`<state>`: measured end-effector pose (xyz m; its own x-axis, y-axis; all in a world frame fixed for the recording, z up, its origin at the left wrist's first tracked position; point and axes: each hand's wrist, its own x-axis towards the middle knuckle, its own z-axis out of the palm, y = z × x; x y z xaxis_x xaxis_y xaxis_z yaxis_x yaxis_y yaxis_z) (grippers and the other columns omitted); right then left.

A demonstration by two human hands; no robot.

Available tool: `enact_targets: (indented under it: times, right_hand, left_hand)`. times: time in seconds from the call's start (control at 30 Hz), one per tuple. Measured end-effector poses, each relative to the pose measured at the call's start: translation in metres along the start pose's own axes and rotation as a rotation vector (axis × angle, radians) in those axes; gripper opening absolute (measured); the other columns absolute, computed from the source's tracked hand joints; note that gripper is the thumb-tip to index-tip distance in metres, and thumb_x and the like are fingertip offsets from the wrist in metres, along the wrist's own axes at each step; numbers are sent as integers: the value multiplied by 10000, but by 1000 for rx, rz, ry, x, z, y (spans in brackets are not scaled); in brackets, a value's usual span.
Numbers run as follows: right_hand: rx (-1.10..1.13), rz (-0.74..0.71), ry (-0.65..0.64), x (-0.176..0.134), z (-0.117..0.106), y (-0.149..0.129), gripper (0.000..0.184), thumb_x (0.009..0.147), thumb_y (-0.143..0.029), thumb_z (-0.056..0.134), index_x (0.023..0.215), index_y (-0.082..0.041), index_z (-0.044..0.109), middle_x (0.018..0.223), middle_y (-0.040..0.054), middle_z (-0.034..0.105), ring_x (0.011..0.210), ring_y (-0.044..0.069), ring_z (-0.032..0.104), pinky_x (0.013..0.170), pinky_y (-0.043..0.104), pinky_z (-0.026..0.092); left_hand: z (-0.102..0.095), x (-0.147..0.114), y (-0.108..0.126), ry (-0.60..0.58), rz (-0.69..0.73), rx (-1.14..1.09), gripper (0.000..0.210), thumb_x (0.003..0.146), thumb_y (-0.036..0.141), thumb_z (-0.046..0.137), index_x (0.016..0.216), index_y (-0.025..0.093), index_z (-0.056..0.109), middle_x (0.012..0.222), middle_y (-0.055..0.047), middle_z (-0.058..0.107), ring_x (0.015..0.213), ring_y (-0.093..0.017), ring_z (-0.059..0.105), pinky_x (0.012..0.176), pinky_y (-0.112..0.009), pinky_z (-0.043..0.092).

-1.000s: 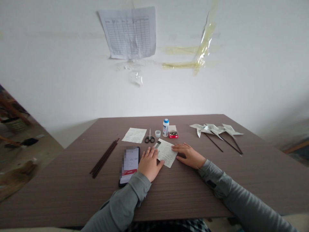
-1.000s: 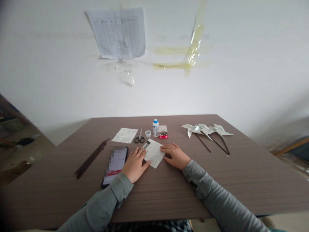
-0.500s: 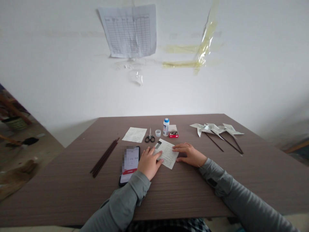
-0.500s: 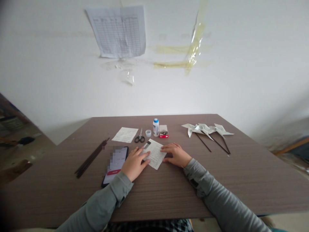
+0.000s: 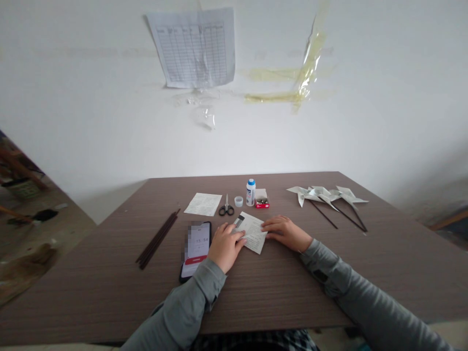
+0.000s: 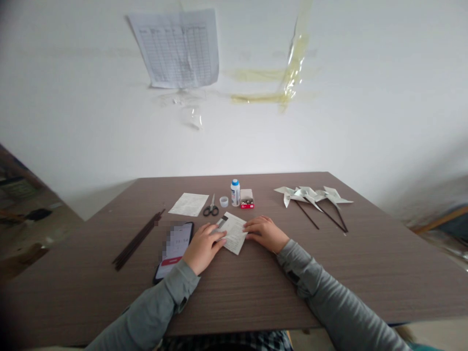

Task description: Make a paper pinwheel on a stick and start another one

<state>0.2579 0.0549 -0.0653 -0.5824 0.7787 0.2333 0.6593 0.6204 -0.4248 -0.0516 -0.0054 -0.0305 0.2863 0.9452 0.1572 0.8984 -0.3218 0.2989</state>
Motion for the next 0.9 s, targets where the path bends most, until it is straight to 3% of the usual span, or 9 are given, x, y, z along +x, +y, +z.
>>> enact_targets:
  times: [0.2, 0.3, 0.4, 0.57, 0.77, 0.9]
  right_hand:
    - [-7, 37, -8, 0, -5, -2, 310, 1290, -371, 729, 1267, -342, 1036, 1492, 97, 994, 1432, 350, 918, 1405, 633, 657]
    - [1, 47, 12, -1, -9, -4, 378, 1303, -400, 672, 1210, -332, 1032, 1435, 89, 1006, 1392, 350, 925, 1372, 587, 683]
    - [7, 42, 48, -2, -10, -5, 420, 1298, -460, 635, 1223, -289, 1011, 1323, 124, 1018, 1304, 368, 939, 1316, 604, 715]
    - [-43, 136, 60, -3, -9, -12, 505, 1298, -514, 532, 1220, -322, 993, 1249, 105, 998, 1255, 390, 930, 1248, 583, 731]
    - [24, 154, 212, -1, 5, -13, 292, 1244, -447, 637, 1347, -313, 874, 1076, 74, 966, 1059, 382, 943, 1093, 558, 754]
    - [5, 164, 275, -2, 13, -12, 188, 1206, -351, 706, 1344, -318, 829, 1010, 42, 944, 1021, 358, 940, 1119, 553, 740]
  left_hand:
    - [1, 1, -1, -12, 29, -16, 339, 1221, 352, 882, 1537, 287, 986, 1683, -140, 911, 1693, -453, 758, 1496, -723, 589]
    - [-1, 1, 0, -34, 24, -18, 316, 1211, 425, 910, 1483, 289, 996, 1671, -132, 916, 1698, -446, 743, 1504, -725, 572]
    - [-5, 1, 0, -17, 25, 2, 227, 1250, 353, 833, 1354, 287, 1023, 1556, -115, 960, 1611, -406, 796, 1463, -653, 610]
    - [-11, 1, 1, 25, 9, 26, 328, 1272, 247, 721, 1155, 250, 1027, 1305, -110, 997, 1383, -361, 881, 1320, -560, 671]
    - [-12, 3, 3, 37, -35, 12, 264, 1223, 236, 766, 1041, 230, 957, 1168, -130, 973, 1247, -365, 889, 1180, -497, 655]
    - [-10, 5, 6, 75, -51, -8, 124, 1179, 197, 816, 1165, 258, 923, 1121, -87, 957, 1196, -359, 895, 1164, -486, 645]
